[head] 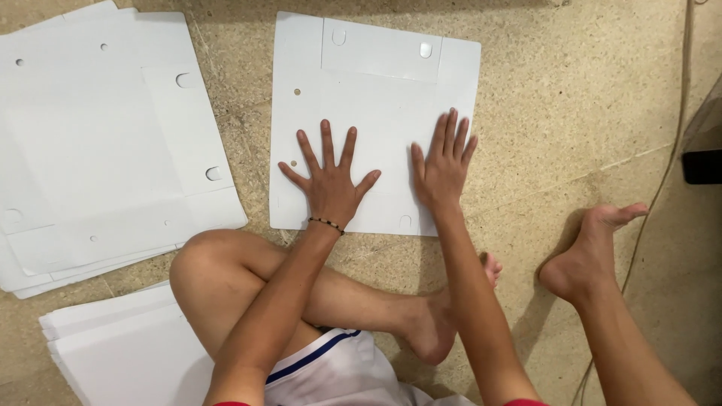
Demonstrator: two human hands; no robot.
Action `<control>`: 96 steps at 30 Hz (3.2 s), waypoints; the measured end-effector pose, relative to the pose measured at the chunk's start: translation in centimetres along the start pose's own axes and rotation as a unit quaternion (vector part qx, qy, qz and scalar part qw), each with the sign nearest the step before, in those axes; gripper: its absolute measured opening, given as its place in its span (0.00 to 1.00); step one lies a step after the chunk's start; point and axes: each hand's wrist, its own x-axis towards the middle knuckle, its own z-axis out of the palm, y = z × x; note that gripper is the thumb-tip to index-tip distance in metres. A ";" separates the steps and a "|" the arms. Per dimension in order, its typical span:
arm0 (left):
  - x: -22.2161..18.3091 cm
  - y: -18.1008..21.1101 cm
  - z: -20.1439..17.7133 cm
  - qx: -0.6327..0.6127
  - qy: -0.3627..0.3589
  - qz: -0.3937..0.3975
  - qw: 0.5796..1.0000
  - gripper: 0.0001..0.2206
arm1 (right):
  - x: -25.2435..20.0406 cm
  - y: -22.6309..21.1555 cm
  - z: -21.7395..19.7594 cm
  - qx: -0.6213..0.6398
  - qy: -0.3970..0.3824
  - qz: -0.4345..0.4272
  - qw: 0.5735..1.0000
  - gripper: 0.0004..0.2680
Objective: Folding flat cardboard sheets into three-dimensional boxes while sitting on the floor.
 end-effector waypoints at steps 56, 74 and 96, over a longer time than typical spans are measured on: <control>-0.4 0.4 -2.6 -0.044 -0.101 -0.009 0.994 0.32 | -3.9 -1.3 -1.7 0.105 -0.039 0.044 0.993 0.26; -0.6 0.6 -2.8 -0.040 -0.094 -0.011 0.995 0.32 | 4.3 -0.1 -1.2 0.117 -0.042 0.057 0.991 0.28; 13.1 -0.9 -3.2 0.054 0.035 0.087 0.994 0.34 | -2.4 -0.9 -2.4 0.099 -0.034 0.069 0.992 0.27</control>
